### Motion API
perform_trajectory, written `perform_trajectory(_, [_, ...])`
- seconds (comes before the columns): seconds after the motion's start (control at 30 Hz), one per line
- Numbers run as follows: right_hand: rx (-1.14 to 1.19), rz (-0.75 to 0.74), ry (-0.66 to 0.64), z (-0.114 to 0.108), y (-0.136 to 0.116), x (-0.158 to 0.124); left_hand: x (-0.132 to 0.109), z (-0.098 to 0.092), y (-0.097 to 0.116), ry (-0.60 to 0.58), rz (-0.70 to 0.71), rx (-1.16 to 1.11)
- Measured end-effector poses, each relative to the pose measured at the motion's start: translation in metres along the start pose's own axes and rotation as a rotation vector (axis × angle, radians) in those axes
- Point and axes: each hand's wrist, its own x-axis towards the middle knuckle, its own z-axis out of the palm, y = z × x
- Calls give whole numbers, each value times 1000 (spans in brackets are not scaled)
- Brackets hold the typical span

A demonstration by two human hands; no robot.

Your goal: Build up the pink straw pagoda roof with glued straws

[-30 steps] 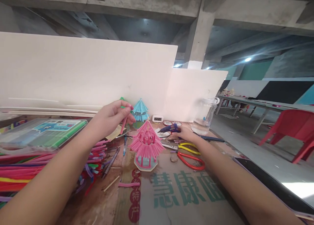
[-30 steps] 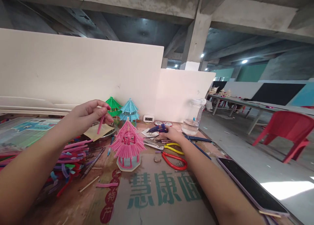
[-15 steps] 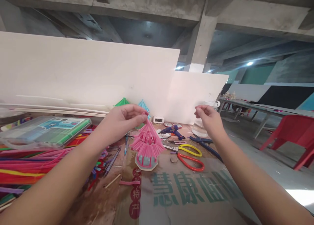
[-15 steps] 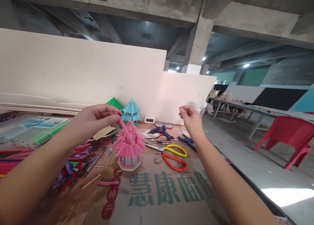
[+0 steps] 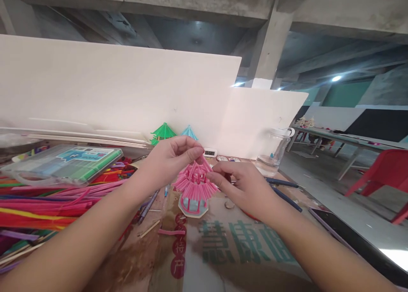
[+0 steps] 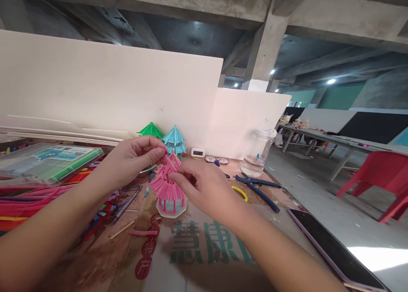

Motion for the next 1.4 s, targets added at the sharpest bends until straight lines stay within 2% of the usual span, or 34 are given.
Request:
perform_trajectory(0.1, [-53,-47,27,-1,5,-5,0,2,0,54,35,82])
perform_trajectory(0.23, [-9,-19,11,-1,6,-9,0,7,1,64,58,137])
perform_trajectory(0.6, [21,42,-20,6,0,-9,2,4,-1,81,31,74])
perform_trajectory(0.83, [62,74,-32,10,0,-11,1,9,-1,55,29,40])
perform_trajectory(1.07, [25,4,-13,10,5,-9,3,7,-2,60,36,51])
perform_trajectory(1.2, [34,17,29,11,7,-9,3,4,-4,81,51,53])
perform_trajectory(1.4, [36,0,24,11,6,-9,4,3,-6,-35,24,70])
